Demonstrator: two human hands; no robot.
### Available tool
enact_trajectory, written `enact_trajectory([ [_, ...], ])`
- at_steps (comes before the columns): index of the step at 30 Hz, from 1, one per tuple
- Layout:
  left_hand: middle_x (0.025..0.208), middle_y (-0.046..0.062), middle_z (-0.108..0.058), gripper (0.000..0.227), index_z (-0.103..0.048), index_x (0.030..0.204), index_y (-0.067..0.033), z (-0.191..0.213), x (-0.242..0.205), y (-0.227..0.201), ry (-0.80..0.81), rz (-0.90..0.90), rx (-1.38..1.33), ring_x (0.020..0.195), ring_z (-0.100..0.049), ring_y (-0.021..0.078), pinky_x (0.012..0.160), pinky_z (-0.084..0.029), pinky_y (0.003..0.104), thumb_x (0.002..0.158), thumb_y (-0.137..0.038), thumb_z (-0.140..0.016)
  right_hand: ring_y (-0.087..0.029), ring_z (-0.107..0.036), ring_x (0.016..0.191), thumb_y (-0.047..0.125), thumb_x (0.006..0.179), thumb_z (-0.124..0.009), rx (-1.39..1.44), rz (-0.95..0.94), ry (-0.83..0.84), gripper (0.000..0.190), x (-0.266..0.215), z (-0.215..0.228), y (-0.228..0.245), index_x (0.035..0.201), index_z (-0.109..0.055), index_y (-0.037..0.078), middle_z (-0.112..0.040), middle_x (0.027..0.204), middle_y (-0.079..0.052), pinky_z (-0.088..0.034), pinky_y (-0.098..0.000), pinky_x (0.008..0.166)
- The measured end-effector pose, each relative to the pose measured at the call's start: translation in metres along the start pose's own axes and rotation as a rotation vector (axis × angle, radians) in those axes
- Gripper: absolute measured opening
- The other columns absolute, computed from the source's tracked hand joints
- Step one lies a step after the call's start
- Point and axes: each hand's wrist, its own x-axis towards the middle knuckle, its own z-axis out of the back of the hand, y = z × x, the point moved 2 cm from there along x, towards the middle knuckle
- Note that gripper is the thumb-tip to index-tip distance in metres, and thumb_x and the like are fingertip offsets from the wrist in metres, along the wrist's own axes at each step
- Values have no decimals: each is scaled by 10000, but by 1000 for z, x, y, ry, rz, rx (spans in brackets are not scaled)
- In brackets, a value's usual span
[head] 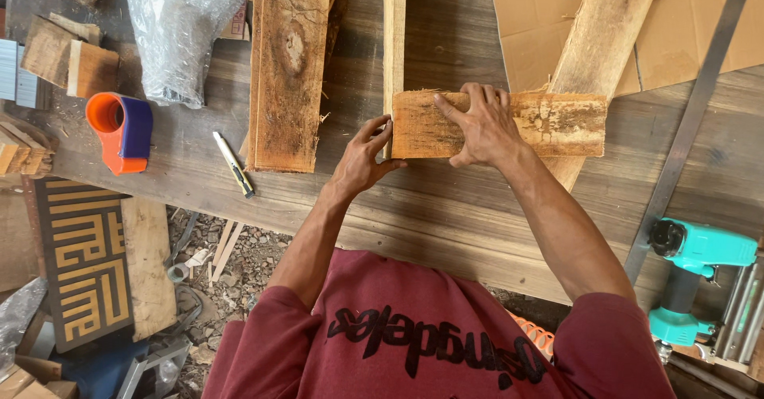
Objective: The person assembles a rectangular wooden frame by arranging planks on a workbench and securing them with a pneumatic nail gun. They position each plank, align the corners, and drive nails into the joints to form a stable frame.
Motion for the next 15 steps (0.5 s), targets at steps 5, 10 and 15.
enact_trajectory([
  [5, 1386, 210, -569, 801, -605, 1368, 28, -4, -4, 5, -18, -23, 9, 1091, -682, 421, 922, -617, 463, 763, -400, -908, -472, -469, 1346, 386, 498, -987, -3, 14, 12, 1351, -4, 4, 4, 1653, -298, 255, -449, 1420, -312, -293, -657, 1143],
  [10, 1393, 209, -574, 795, -607, 1359, 51, -5, -4, 3, -46, -18, -21, 1110, -677, 427, 945, -612, 474, 765, -377, -919, -568, -332, 1440, 69, 593, -945, 11, 71, -57, 1183, -15, -2, 8, 1618, -355, 115, -291, 1542, -376, -300, -731, 1155],
  [15, 1384, 231, -584, 787, -609, 1344, 72, -7, -5, 12, -86, -50, -31, 1152, -649, 464, 989, -590, 470, 761, -350, -928, -467, -512, 1340, 107, 743, -817, -18, 163, -197, 743, -12, -47, -34, 1444, -568, 99, -506, 1397, -250, -453, -590, 1108],
])
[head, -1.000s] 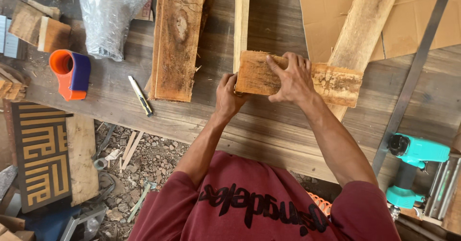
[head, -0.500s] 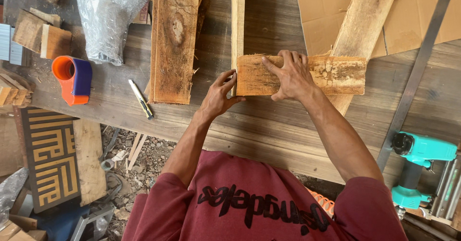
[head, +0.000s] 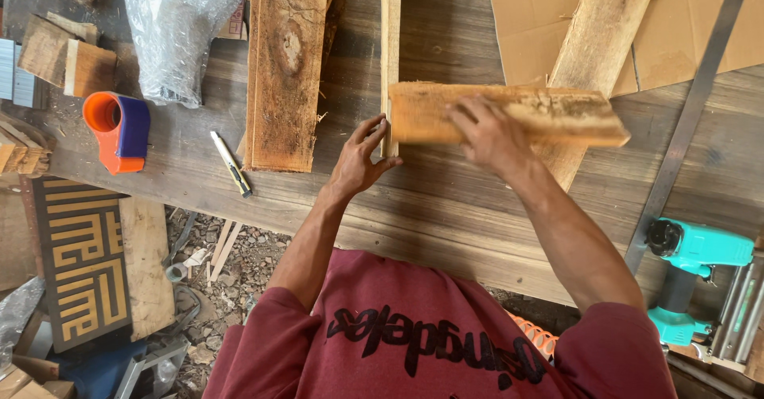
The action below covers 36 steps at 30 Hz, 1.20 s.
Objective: The person assembles a rectangular wooden frame by arranging planks on a workbench and securing them with a pneumatic nail gun. They position each plank, align the corners, and drive nails into the joints to form a stable frame.
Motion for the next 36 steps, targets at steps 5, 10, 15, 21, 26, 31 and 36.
enact_trajectory([
  [5, 1400, 211, -584, 789, -604, 1354, 64, -3, 12, -1, -17, 29, 10, 1161, -647, 456, 1011, -583, 475, 759, -338, -931, -341, -660, 1202, 139, 862, -626, 36, -68, -247, 489, 8, 66, -1, 1350, -659, 138, -650, 1279, -130, -568, -461, 996],
  [10, 1497, 178, -483, 741, -532, 1415, 13, -10, 21, 7, 114, 61, 67, 1307, -567, 395, 1036, -536, 527, 858, -359, -849, -233, -647, 794, 31, 1040, -700, 608, -576, -330, 162, 25, 188, 34, 1138, -573, 13, -586, 925, -70, -625, -391, 647],
  [15, 1494, 219, -491, 774, -509, 1439, 40, -7, 17, 11, 105, 61, 85, 1310, -569, 406, 1076, -526, 567, 829, -267, -873, -189, -575, 842, -8, 1009, -710, 928, -604, -900, 199, 15, 156, -21, 1058, -532, 68, -559, 958, -45, -593, -326, 742],
  [21, 1439, 224, -542, 758, -555, 1405, 35, -3, 17, 7, 51, 75, 32, 1273, -585, 418, 1066, -541, 502, 774, -215, -892, -338, -610, 1098, 137, 1000, -778, 1354, -878, -1375, 371, -30, 47, -71, 1258, -511, 133, -532, 1226, -106, -580, -581, 921],
  [26, 1388, 209, -596, 772, -615, 1347, 39, -8, 22, 0, 3, 70, 24, 1245, -606, 420, 1062, -560, 435, 687, -201, -937, -504, -458, 1405, 217, 992, -835, 1585, -1145, -1595, 735, -40, -11, -29, 1538, -348, 147, -397, 1570, -214, -385, -730, 1063],
  [31, 1333, 193, -628, 750, -620, 1367, 16, -6, 21, -2, -15, 77, 50, 1216, -638, 405, 1038, -559, 463, 740, -253, -931, -472, -572, 1281, 247, 996, -794, 1790, -1353, -1400, 789, -64, -67, 3, 1559, -245, 192, -451, 1449, -204, -502, -559, 1053],
  [36, 1337, 232, -619, 737, -611, 1364, 44, 5, 16, -4, 37, 78, 104, 1217, -629, 432, 1035, -551, 483, 746, -220, -914, -249, -659, 609, 451, 945, -737, 1424, -1436, -673, 413, -84, -32, 40, 1099, -542, 122, -626, 774, -107, -491, -330, 516],
])
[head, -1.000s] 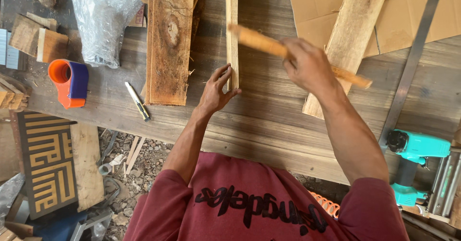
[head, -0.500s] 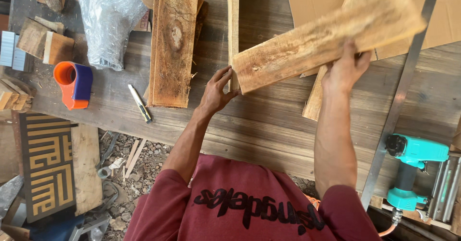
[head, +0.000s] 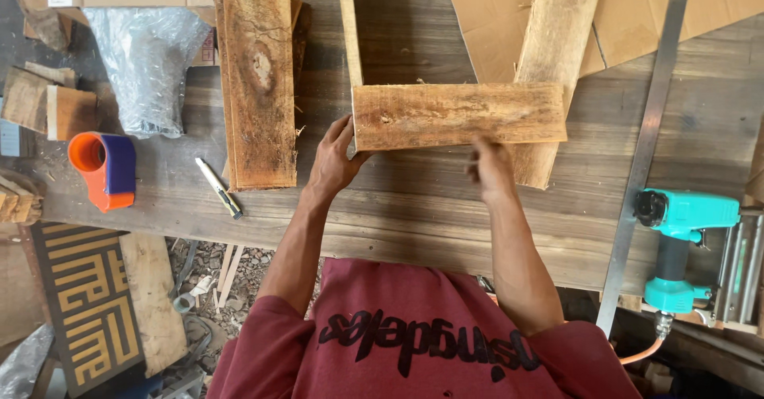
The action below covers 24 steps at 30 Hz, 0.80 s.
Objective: The person assembles a rectangular wooden frame by arranging planks on a workbench and securing them with a pneumatic nail gun. They position each plank, align the corners, and drive nails into the joints to form a stable frame.
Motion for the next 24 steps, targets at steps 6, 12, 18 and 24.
enact_trajectory([
  [6, 1414, 218, -573, 775, -594, 1382, 42, 7, 5, -2, 49, 21, 88, 1214, -641, 411, 1028, -564, 472, 759, -293, -910, -340, -648, 994, 426, 721, -926, -922, 768, 191, 613, -40, -26, 55, 1171, -633, 131, -661, 1000, -119, -515, -467, 893],
  [12, 1428, 254, -538, 779, -564, 1386, 89, 12, 6, -9, 93, -21, 138, 1212, -629, 449, 1016, -575, 499, 809, -330, -879, -462, -199, 1530, 284, 599, -992, -1316, 1025, 514, 1198, -45, -93, 103, 1604, -354, 147, -264, 1641, -279, -152, -635, 1243],
  [18, 1482, 200, -504, 815, -545, 1423, 46, 14, 12, -10, 165, 39, 206, 1196, -655, 399, 994, -585, 485, 817, -402, -854, -465, -359, 1471, 320, 505, -1018, -1410, 1025, 644, 1264, -23, -108, 105, 1601, -397, 206, -418, 1545, -272, -144, -698, 1213],
  [24, 1503, 208, -485, 835, -527, 1445, 41, 9, 9, -4, 190, 67, 226, 1219, -650, 390, 1005, -581, 475, 821, -403, -860, -450, -399, 1441, 313, 491, -1017, -1433, 1032, 637, 1267, -17, -109, 100, 1600, -412, 223, -432, 1511, -268, -190, -674, 1216],
])
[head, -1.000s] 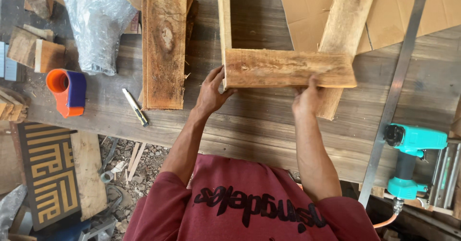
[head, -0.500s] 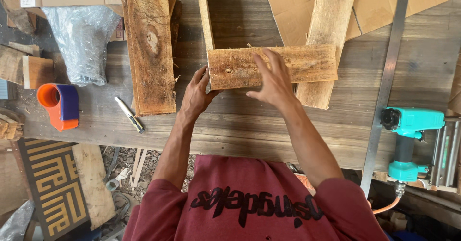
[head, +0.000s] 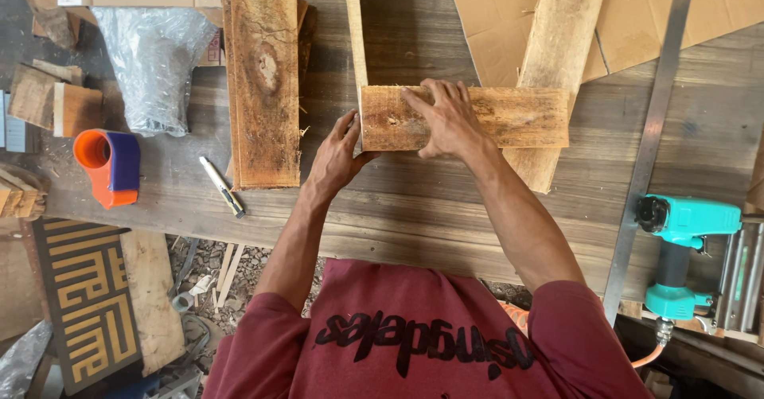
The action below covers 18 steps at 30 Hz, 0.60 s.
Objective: The person assembles a rectangular wooden frame by arranging planks on a workbench and securing them with a pneumatic nail gun. They position each plank, align the corners, and drive nails into the joints to form a stable frame.
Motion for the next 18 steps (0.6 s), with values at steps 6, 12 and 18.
enact_trajectory([
  [6, 1501, 189, -492, 883, -521, 1455, 25, -6, 2, 10, -14, -41, -39, 1207, -653, 398, 993, -581, 490, 804, -468, -855, -460, -396, 1433, 317, 496, -1013, -30, 21, -5, 1257, 3, -4, -11, 1597, -418, 197, -423, 1501, -285, -202, -675, 1212],
  [12, 1497, 228, -489, 852, -530, 1443, 43, 0, 5, 2, -18, -79, -54, 1223, -641, 419, 1014, -571, 488, 820, -436, -857, -491, -383, 1433, 284, 489, -1010, -51, 55, -4, 1257, 6, -8, -17, 1593, -420, 161, -402, 1508, -312, -215, -693, 1202],
  [18, 1502, 225, -494, 821, -539, 1434, 46, -2, 5, 4, -37, -105, -65, 1198, -655, 414, 1006, -578, 494, 825, -402, -860, -526, -348, 1431, 206, 559, -1001, -94, 106, -60, 1197, -5, -9, 1, 1590, -405, 92, -356, 1511, -328, -272, -716, 1166],
])
